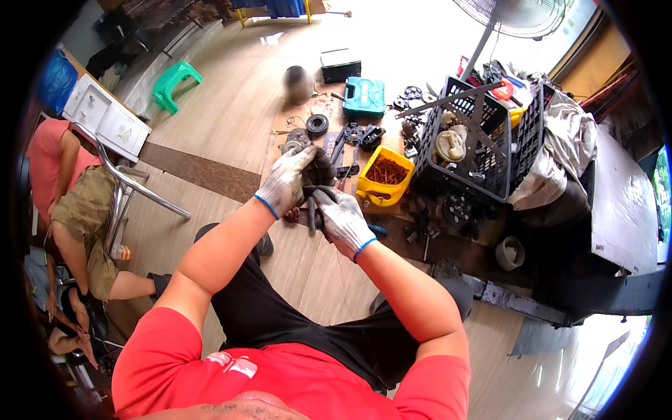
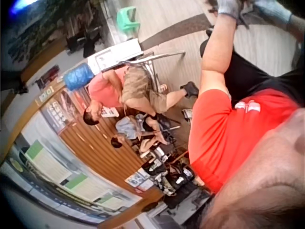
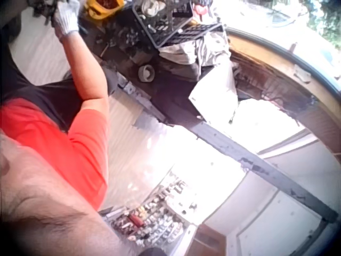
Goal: The person holds an alternator part and uses pliers to grip and pull a wire, then uses a screwdriver to pry and work on the internal components of the part.
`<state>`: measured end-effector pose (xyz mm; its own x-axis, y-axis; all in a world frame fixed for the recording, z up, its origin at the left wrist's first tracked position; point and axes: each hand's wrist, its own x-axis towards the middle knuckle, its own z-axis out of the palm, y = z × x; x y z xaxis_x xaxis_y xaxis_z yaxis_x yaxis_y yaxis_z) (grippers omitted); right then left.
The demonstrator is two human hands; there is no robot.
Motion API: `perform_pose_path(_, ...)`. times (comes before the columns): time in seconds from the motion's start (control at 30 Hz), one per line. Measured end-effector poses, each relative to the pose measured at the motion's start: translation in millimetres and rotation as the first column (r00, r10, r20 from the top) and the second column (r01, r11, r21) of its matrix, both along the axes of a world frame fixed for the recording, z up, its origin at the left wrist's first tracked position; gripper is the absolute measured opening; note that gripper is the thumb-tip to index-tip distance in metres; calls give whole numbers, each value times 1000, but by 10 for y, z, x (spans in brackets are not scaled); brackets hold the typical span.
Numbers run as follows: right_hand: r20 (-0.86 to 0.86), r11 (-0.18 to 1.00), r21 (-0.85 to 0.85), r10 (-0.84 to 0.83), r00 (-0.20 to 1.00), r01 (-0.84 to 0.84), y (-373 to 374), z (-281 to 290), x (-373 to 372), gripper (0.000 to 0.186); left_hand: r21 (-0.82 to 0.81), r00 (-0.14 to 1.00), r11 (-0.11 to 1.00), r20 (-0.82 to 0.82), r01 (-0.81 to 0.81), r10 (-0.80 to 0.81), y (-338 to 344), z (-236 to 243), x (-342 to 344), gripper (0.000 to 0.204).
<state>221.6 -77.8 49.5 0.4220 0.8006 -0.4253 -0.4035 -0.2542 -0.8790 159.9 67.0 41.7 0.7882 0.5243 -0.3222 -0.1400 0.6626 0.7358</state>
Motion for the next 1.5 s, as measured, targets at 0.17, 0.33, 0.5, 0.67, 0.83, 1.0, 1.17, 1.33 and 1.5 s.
perform_pose_path(0.17,704,984,34,100,703,-175,-25,-201,9,27,31,989,995,113,-97,93,310,-62,-24,14)
perform_pose_path(0.33,796,977,-73,179,578,-203,-126,-237,-120,26,8,962,964,59,-266,265,574,-12,-38,11)
perform_pose_path(0.5,807,967,-159,243,538,-198,-139,-159,-113,27,50,929,928,26,-369,368,662,133,-105,9)
perform_pose_path(0.67,770,931,-260,359,527,-255,-147,-221,-159,30,34,900,899,1,-436,436,731,249,-149,9)
perform_pose_path(0.83,671,863,-340,501,547,-374,-118,-135,64,56,70,935,935,99,-348,341,760,75,-169,9)
perform_pose_path(1.0,644,917,-318,395,655,-241,3,253,254,78,115,990,984,62,-135,128,568,-6,-96,18)
perform_pose_path(1.17,426,989,75,87,901,-131,166,-125,265,49,206,997,976,30,-70,65,326,-87,58,22)
perform_pose_path(1.33,273,995,81,39,961,-63,217,-91,226,22,165,998,984,21,-67,65,278,-91,67,21)
perform_pose_path(1.5,631,997,54,12,775,-60,251,-255,234,23,89,996,996,87,-26,18,250,-1,1,20)
